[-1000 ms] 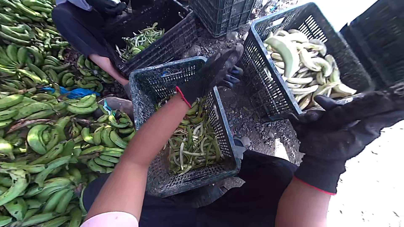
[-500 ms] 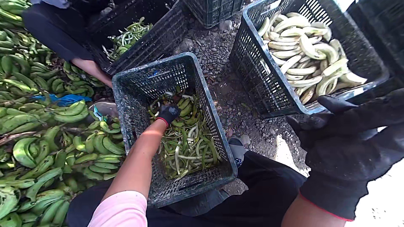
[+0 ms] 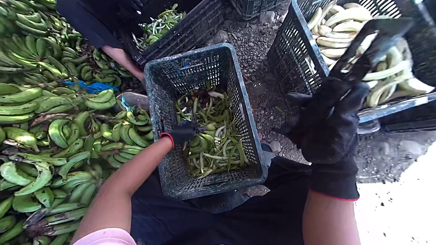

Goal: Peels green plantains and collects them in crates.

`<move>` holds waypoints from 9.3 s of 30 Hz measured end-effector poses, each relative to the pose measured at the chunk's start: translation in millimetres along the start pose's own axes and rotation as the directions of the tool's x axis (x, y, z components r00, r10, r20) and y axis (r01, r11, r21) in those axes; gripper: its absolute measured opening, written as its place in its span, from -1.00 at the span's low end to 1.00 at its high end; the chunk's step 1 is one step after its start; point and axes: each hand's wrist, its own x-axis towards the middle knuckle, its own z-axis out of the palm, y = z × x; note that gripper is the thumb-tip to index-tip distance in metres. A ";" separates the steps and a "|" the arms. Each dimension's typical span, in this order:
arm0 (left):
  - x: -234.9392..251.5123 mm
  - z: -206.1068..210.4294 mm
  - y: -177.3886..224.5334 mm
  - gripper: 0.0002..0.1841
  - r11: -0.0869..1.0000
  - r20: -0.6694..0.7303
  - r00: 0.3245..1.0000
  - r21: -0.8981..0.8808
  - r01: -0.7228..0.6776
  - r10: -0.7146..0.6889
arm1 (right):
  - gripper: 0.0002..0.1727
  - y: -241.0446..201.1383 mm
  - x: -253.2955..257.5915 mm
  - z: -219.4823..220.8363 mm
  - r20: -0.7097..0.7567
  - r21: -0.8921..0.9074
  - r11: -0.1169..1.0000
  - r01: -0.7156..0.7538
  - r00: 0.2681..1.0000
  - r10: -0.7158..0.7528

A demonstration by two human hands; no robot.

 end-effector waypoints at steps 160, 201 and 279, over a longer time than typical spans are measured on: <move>12.3 129.2 4.5 -0.44 -0.214 0.040 0.905 -0.975 -0.056 -0.423 | -0.41 204.7 -30.7 150.8 -0.057 -0.549 0.411 -0.728 0.523 0.850; -106.3 4.7 -3.4 -0.22 -0.022 -0.586 0.810 -0.811 -0.585 0.013 | -0.18 105.6 27.9 127.7 0.508 -0.594 0.801 0.070 0.805 0.307; -88.9 29.5 33.8 -0.35 0.519 -0.652 0.720 -0.712 -0.474 -0.237 | -0.16 146.6 24.6 140.9 0.129 -0.812 0.583 0.022 0.981 0.142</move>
